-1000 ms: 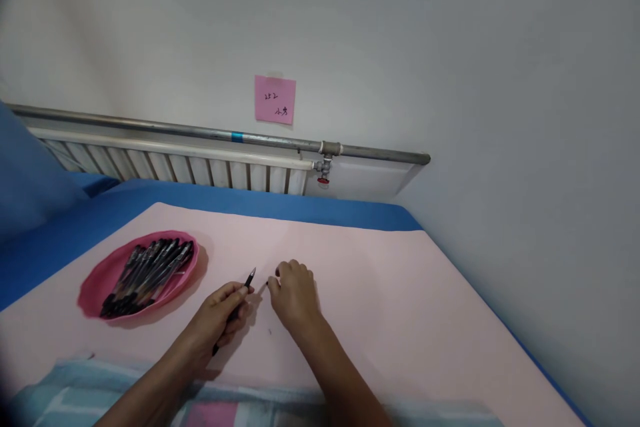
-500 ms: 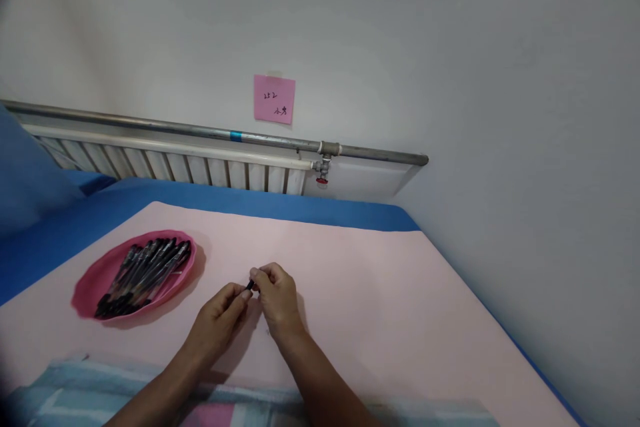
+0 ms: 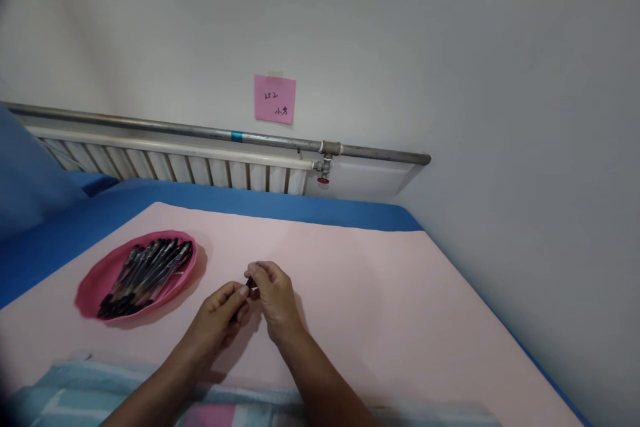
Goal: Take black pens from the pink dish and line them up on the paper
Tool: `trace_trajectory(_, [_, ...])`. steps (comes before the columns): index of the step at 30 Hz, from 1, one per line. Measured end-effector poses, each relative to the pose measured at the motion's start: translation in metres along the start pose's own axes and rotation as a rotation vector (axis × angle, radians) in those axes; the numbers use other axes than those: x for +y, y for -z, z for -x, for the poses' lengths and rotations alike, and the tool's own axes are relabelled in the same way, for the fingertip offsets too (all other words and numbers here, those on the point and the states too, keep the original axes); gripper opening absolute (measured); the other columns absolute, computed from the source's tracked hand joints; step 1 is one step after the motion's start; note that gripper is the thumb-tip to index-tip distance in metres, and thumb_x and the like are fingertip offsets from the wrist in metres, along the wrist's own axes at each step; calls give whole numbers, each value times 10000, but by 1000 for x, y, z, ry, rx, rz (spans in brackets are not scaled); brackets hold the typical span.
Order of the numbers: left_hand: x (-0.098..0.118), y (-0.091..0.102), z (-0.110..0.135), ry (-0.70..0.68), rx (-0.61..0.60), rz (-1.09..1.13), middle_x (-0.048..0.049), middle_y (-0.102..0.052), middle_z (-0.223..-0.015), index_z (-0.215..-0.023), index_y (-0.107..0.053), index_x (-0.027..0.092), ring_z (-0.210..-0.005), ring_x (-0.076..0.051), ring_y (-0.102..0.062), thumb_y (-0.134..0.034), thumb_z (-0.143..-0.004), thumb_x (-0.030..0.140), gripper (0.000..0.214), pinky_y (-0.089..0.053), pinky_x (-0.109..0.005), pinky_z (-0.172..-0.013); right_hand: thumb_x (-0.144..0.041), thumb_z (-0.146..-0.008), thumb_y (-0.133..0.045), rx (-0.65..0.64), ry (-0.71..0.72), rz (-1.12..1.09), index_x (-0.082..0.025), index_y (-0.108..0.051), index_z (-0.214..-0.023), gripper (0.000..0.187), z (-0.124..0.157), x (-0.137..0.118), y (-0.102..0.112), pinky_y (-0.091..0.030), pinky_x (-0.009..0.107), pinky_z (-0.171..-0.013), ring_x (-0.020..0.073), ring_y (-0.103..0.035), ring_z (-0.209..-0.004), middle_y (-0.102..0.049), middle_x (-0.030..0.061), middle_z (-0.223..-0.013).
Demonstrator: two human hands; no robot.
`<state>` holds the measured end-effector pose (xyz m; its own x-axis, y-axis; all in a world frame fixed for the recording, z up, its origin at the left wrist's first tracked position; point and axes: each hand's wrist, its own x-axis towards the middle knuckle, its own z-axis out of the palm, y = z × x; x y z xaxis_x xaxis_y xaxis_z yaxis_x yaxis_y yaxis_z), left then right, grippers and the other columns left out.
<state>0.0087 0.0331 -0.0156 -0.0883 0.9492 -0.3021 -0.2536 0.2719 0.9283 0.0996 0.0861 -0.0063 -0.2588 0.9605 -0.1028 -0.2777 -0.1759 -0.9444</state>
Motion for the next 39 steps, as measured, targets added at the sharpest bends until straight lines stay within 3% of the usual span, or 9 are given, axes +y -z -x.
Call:
trace_trajectory(3, [-2, -1, -1, -43, 11, -33, 97, -357, -442, -670, -434, 190, -317, -24, -211, -524, -701, 530, 352, -130, -151, -306, -336, -633, -665, 63, 21, 44, -162, -531, -602, 222, 0, 2, -1, -330, 202, -454, 72, -415, -458, -482, -57, -501])
trace_trajectory(6, [-3, -1, 0, -61, 26, -44, 100, -355, -443, -702, -459, 185, -321, -26, -217, -529, -701, 518, 341, -139, -150, -306, -314, -619, -667, 56, 22, 44, -162, -532, -574, 208, -1, 2, 0, -316, 204, -448, 68, -402, -445, -487, -54, -489])
trace_trajectory(10, [-2, 0, 0, -36, 13, -18, 99, -367, -455, -726, -460, 188, -315, -20, -200, -523, -707, 518, 337, -119, -150, -306, -306, -627, -652, -5, -10, -16, -150, -605, -631, 162, -2, -1, 1, -352, 207, -501, 83, -470, -524, -593, -2, -617])
trace_trajectory(14, [-1, 1, -2, -25, 20, -1, 99, -362, -445, -661, -414, 194, -307, -17, -188, -519, -707, 524, 349, -109, -151, -303, -352, -660, -631, -67, -36, -66, -144, -653, -779, 241, -1, 0, 1, -399, 231, -590, 140, -556, -705, -647, 61, -788])
trace_trajectory(21, [-3, 1, -3, -77, 28, -63, 98, -360, -443, -689, -452, 186, -313, -21, -204, -526, -705, 512, 334, -128, -151, -303, -287, -621, -669, 27, -25, -7, -162, -576, -615, 156, -2, 3, 2, -340, 209, -488, 75, -425, -484, -507, -46, -532])
trace_trajectory(31, [-1, 3, -2, -93, 35, -91, 94, -368, -456, -657, -424, 190, -321, -28, -218, -501, -730, 511, 338, -148, -156, -311, -308, -653, -645, -109, -54, -125, -143, -653, -764, 199, -4, 2, 4, -403, 238, -611, 133, -532, -706, -620, 49, -797])
trace_trajectory(36, [-2, 4, -3, -171, 50, -160, 91, -364, -464, -656, -441, 183, -334, -29, -242, -507, -743, 482, 318, -173, -154, -327, -302, -621, -680, 23, -31, -32, -160, -573, -616, 178, -5, 3, 6, -347, 215, -509, 81, -438, -506, -530, -28, -556])
trace_trajectory(39, [-3, 3, -4, -120, 35, -129, 92, -371, -459, -665, -438, 188, -328, -31, -225, -498, -744, 484, 313, -156, -157, -319, -284, -615, -670, -13, -33, -33, -157, -601, -642, 147, -5, 1, 6, -329, 212, -493, 73, -423, -492, -542, -24, -572])
